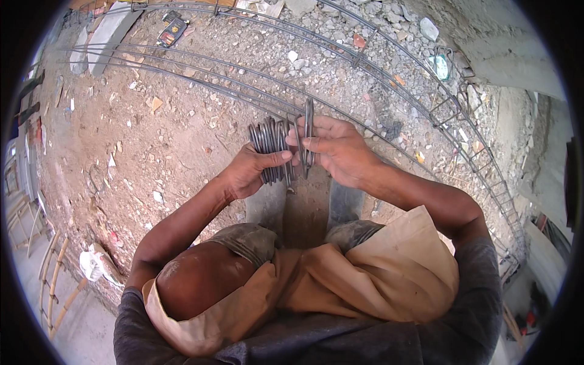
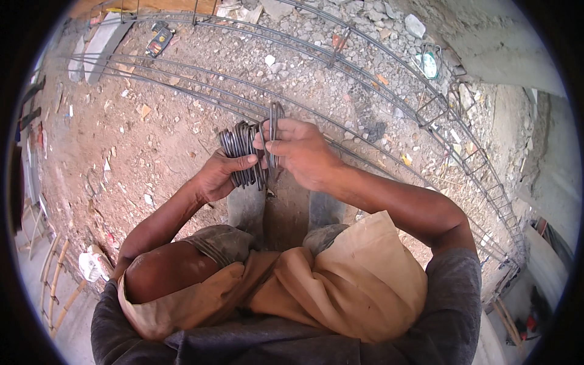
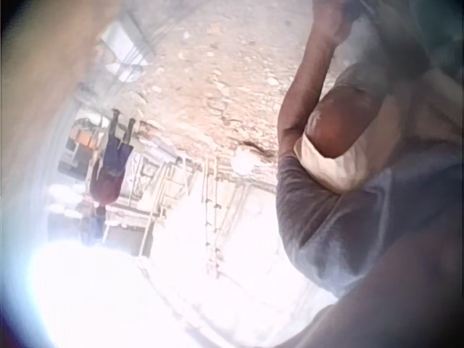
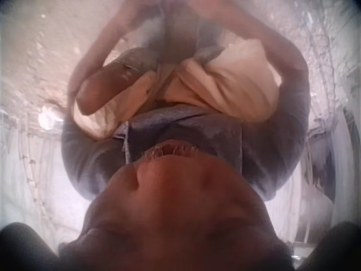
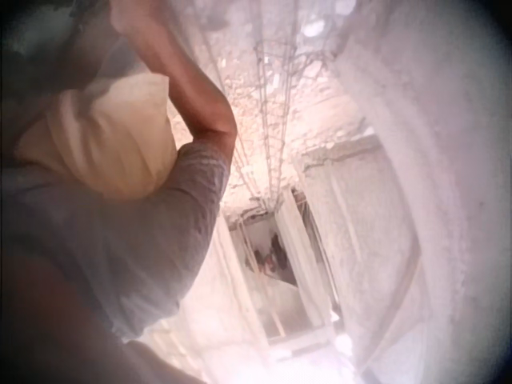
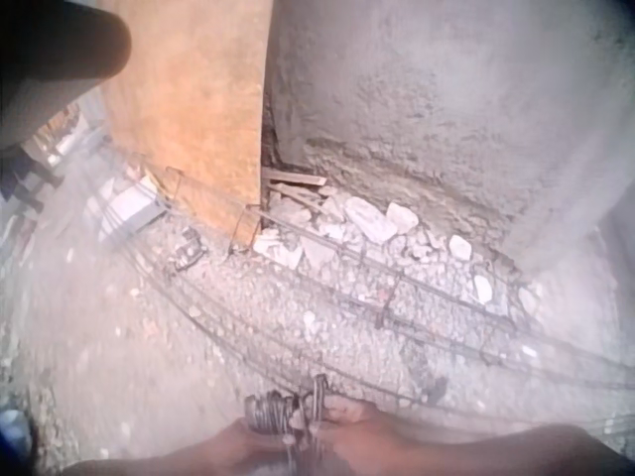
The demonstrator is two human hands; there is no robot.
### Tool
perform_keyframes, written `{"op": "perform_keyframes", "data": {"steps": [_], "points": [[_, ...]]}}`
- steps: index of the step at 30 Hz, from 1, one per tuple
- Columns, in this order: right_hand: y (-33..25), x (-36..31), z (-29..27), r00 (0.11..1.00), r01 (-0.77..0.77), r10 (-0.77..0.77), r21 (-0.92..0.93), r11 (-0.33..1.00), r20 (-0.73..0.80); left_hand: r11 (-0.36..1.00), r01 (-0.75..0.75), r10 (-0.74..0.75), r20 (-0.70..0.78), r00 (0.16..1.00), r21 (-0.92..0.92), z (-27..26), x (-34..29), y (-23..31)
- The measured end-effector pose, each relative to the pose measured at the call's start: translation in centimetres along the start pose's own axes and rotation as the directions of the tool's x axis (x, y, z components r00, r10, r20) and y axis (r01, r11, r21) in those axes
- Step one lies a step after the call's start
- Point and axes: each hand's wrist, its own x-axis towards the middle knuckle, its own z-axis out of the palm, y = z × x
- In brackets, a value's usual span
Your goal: The person assembles a rebar structure by picking up metal stirrups from the ground and sliding them onto parallel rebar rods, then using wire and pliers to tie the stirrups in place.
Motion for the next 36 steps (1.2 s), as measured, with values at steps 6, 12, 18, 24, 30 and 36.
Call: {"op": "perform_keyframes", "data": {"steps": [6,12,18,24,30,36], "points": [[1.5,0.4,0.0,0.998,-0.018,0.013,-0.076,0.997,-0.065,0.995,0.031,-0.030,-0.014,0.999,0.091,0.8,0.3,-1.8],[1.9,0.7,-1.1,0.991,-0.100,0.081,-0.194,0.976,-0.104,0.988,0.012,-0.010,-0.015,1.000,0.157,0.7,-0.1,-2.2],[1.5,0.3,-1.3,0.980,-0.192,0.160,-0.326,0.926,-0.123,0.963,-0.011,0.016,-0.018,1.000,0.270,0.5,-0.6,-1.5],[2.7,-0.6,-2.0,0.966,-0.238,0.212,-0.184,0.954,-0.151,0.990,-0.026,0.035,-0.068,0.997,0.140,0.6,-0.2,-1.6],[3.0,-1.7,-1.4,0.994,-0.103,0.107,-0.363,0.926,-0.009,1.000,-0.014,0.016,-0.090,0.996,0.028,-0.3,0.4,-2.3],[3.7,-2.8,0.4,0.986,-0.037,0.095,-0.383,0.923,0.134,0.992,0.116,-0.118,-0.045,0.992,-0.041,-0.6,0.2,-2.4]]}}
